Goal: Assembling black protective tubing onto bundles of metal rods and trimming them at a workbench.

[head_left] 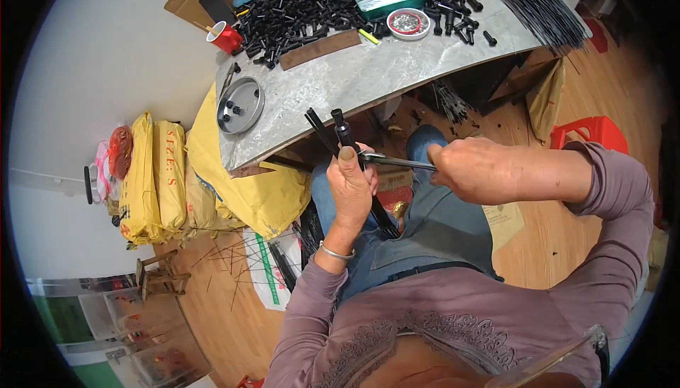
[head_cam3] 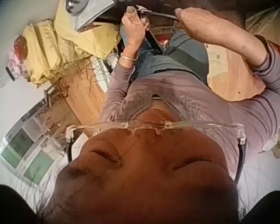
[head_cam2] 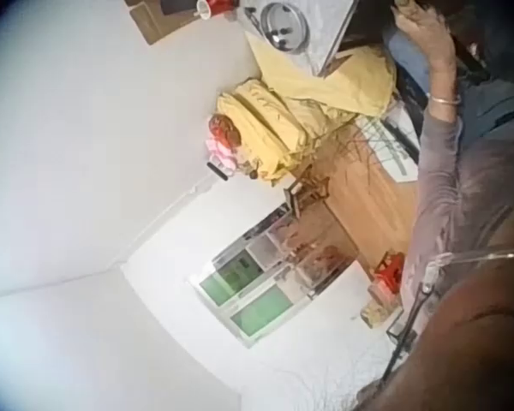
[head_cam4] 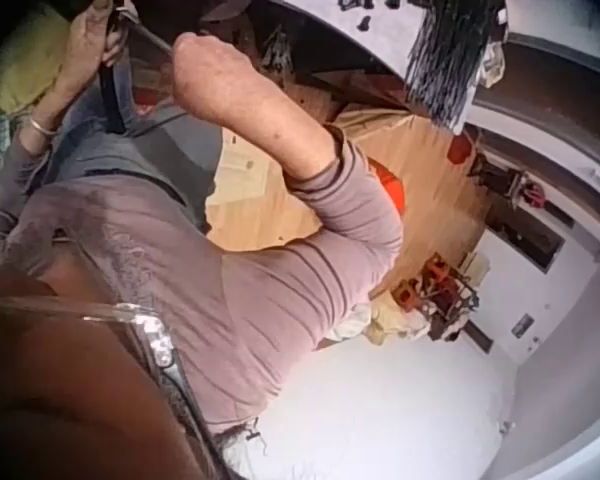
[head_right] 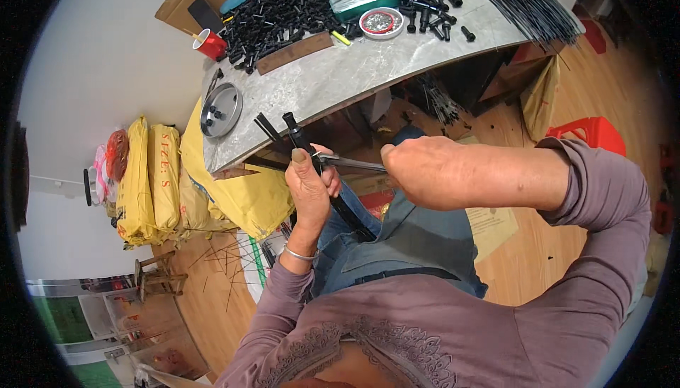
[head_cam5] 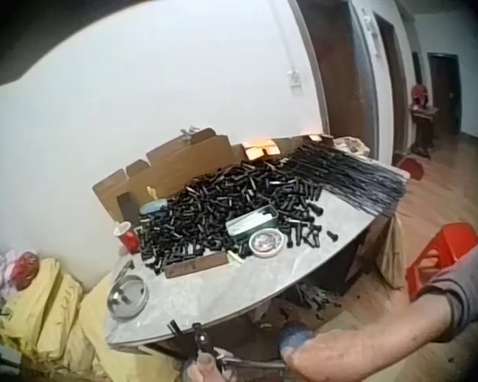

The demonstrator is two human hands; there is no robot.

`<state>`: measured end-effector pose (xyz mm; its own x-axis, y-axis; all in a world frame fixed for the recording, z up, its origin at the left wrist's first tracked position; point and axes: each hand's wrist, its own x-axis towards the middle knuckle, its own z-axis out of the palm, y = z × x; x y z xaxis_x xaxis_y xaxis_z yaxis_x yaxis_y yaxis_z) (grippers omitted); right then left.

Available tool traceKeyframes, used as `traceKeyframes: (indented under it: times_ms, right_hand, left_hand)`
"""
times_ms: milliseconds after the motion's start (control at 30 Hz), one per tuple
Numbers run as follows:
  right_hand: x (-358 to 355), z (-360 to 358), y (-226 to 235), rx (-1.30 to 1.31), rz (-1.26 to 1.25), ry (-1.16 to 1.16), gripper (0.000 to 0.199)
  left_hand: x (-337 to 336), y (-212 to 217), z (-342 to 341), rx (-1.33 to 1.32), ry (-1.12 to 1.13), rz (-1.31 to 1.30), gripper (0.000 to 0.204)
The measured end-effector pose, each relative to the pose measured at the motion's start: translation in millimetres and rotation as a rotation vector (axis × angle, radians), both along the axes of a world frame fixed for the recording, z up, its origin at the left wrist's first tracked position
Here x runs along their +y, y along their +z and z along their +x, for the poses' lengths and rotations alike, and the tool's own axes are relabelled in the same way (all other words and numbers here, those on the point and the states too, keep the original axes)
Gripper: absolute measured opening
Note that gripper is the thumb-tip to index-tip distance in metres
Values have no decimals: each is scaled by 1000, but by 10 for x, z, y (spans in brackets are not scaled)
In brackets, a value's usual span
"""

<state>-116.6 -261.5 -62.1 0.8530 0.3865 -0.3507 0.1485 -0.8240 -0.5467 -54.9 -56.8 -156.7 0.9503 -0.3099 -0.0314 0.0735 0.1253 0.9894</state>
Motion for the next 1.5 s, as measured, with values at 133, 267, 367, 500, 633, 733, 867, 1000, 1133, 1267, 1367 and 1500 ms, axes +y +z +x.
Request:
traceKeyframes:
  times_ms: [133,267,367,500,633,733,867,1000,1133,1267,1367,1500]
  right_hand:
    - [72,-51,-127,-19,-52,-46,24]
    - [104,-175,-322,-239,204,-235,22]
    - [2,-157,-368,-576,135,-233,31]
    - [-27,-37,-264,-834,4,-140,43]
    - [0,47,-261,-929,-46,-149,45]
    - [6,13,-247,-871,-85,-175,42]
    - [69,-112,-354,-788,-46,-254,34]
    - [111,-147,-311,-806,37,-265,33]
    - [124,-205,-409,-732,66,-282,33]
    - [183,-264,-514,-702,106,-313,33]
    - [233,-317,-649,-623,203,-346,32]
    - [214,-319,-756,-229,579,-379,27]
  left_hand:
    - [50,27,31,25,-9,-13,67]
    - [68,-26,93,41,-37,-124,67]
    - [69,-68,106,80,2,-178,67]
    - [73,-63,107,46,-13,-186,63]
    - [44,-85,86,-4,15,-163,59]
    - [42,-67,97,31,11,-167,56]
    - [0,-55,97,77,60,-137,53]
    - [7,-38,97,51,34,-154,53]
    - [-21,-59,95,61,49,-147,52]
    - [-48,-93,108,63,90,-134,50]
    - [-19,-68,112,60,77,-124,50]
    - [-30,-25,117,90,79,-113,50]
